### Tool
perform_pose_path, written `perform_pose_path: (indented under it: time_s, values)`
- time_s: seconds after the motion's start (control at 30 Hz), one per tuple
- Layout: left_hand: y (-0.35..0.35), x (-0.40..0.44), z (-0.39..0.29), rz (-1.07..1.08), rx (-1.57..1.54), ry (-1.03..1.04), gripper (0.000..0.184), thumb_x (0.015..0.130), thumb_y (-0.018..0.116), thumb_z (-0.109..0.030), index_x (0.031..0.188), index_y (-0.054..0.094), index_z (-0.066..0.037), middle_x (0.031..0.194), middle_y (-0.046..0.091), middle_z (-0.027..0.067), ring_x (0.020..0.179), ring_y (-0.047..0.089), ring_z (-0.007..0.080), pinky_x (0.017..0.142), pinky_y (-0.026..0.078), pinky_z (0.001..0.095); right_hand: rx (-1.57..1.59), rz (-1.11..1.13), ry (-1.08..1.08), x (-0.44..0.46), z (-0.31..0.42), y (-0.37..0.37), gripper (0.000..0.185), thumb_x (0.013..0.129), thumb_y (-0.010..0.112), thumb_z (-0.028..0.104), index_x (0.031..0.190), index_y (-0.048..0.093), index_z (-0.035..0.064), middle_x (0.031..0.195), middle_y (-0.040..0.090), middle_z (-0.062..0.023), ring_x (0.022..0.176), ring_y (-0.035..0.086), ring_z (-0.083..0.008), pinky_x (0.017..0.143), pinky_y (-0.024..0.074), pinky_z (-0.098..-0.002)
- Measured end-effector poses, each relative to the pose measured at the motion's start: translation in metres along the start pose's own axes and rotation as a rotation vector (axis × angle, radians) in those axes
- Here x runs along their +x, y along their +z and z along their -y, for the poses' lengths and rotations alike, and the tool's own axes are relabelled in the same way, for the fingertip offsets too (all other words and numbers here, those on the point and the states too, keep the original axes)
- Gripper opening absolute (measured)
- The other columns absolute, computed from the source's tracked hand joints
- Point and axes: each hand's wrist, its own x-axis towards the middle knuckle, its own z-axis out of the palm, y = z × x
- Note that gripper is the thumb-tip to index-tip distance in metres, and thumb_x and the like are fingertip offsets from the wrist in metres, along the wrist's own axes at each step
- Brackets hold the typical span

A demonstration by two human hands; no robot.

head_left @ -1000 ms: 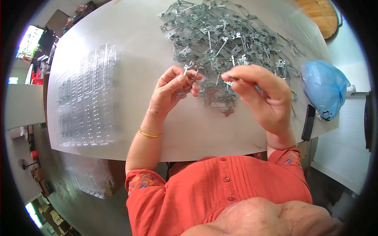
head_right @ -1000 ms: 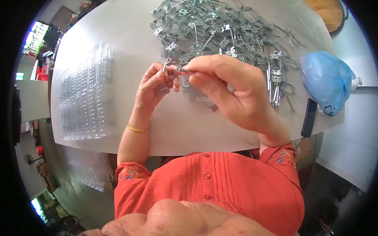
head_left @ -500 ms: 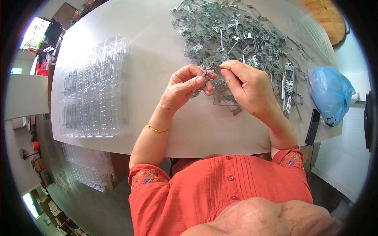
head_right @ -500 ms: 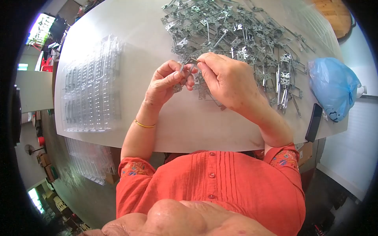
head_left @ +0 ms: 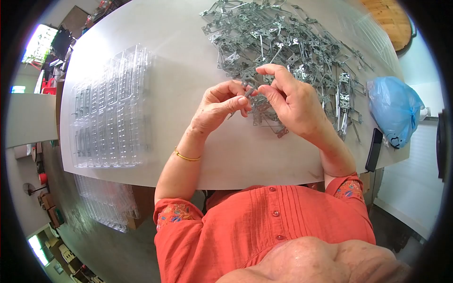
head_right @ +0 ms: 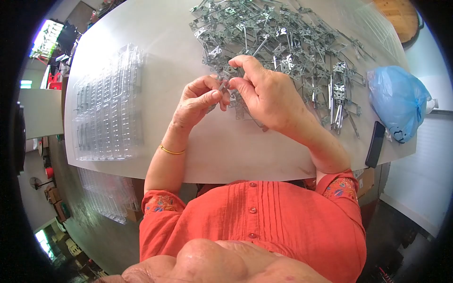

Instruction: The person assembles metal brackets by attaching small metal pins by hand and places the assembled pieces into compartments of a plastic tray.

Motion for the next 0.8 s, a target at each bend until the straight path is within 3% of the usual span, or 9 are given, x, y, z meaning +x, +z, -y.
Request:
perform_pose_path:
  time_s: [0.2, 0.5, 0.6, 0.7, 0.8]
  values:
    - [0.002, -0.002, 0.001, -0.025, 0.084, -0.044, 0.016, 0.092, 0.081, -0.014, 0.094, 0.070, -0.002, 0.107, 0.066, 0.0038, 0.084, 0.066, 0.0121, 0.073, 0.054, 0.0270, 0.311, 0.252, 0.253, 0.007, -0.001, -0.009, 0.027, 0.105, 0.062, 0.019, 0.126, 0.061, 0.0025, 0.067, 0.061, 0.0018, 0.062, 0.054, -0.0062, 0.058, 0.0438, -0.0263]
    - [0.009, -0.003, -0.006, -0.054, 0.190, -0.119, 0.018, 0.091, 0.082, -0.012, 0.101, 0.071, -0.002, 0.110, 0.068, 0.0024, 0.084, 0.062, 0.0075, 0.071, 0.051, 0.0239, 0.147, 0.251, 0.277, 0.009, 0.000, -0.012, 0.016, 0.104, 0.064, 0.019, 0.105, 0.067, 0.0037, 0.067, 0.053, 0.0061, 0.063, 0.045, -0.0024, 0.057, 0.0367, -0.0237]
    - [0.012, -0.002, -0.009, -0.025, 0.201, -0.109, 0.017, 0.091, 0.082, -0.011, 0.100, 0.070, -0.002, 0.108, 0.067, 0.0020, 0.085, 0.061, 0.0074, 0.073, 0.051, 0.0240, 0.146, 0.171, 0.230, 0.007, -0.007, -0.006, 0.019, 0.100, 0.068, 0.022, 0.098, 0.070, 0.0034, 0.063, 0.057, 0.0012, 0.058, 0.048, -0.0051, 0.053, 0.0393, -0.0275]
    - [0.012, -0.003, -0.005, 0.036, 0.208, -0.088, 0.016, 0.091, 0.082, -0.010, 0.097, 0.070, -0.002, 0.108, 0.067, 0.0020, 0.085, 0.060, 0.0078, 0.075, 0.051, 0.0247, 0.249, 0.118, 0.225, 0.007, -0.005, -0.003, 0.016, 0.099, 0.068, 0.019, 0.096, 0.070, 0.0037, 0.066, 0.058, 0.0026, 0.060, 0.048, -0.0042, 0.054, 0.0392, -0.0260]
    - [0.015, -0.005, -0.005, 0.059, 0.175, -0.109, 0.013, 0.092, 0.080, -0.010, 0.094, 0.069, -0.002, 0.111, 0.068, 0.0052, 0.086, 0.062, 0.0098, 0.076, 0.052, 0.0264, 0.313, -0.079, 0.081, 0.009, -0.017, 0.004, 0.014, 0.101, 0.068, 0.018, 0.097, 0.069, 0.0046, 0.070, 0.060, 0.0042, 0.064, 0.051, -0.0033, 0.055, 0.0403, -0.0245]
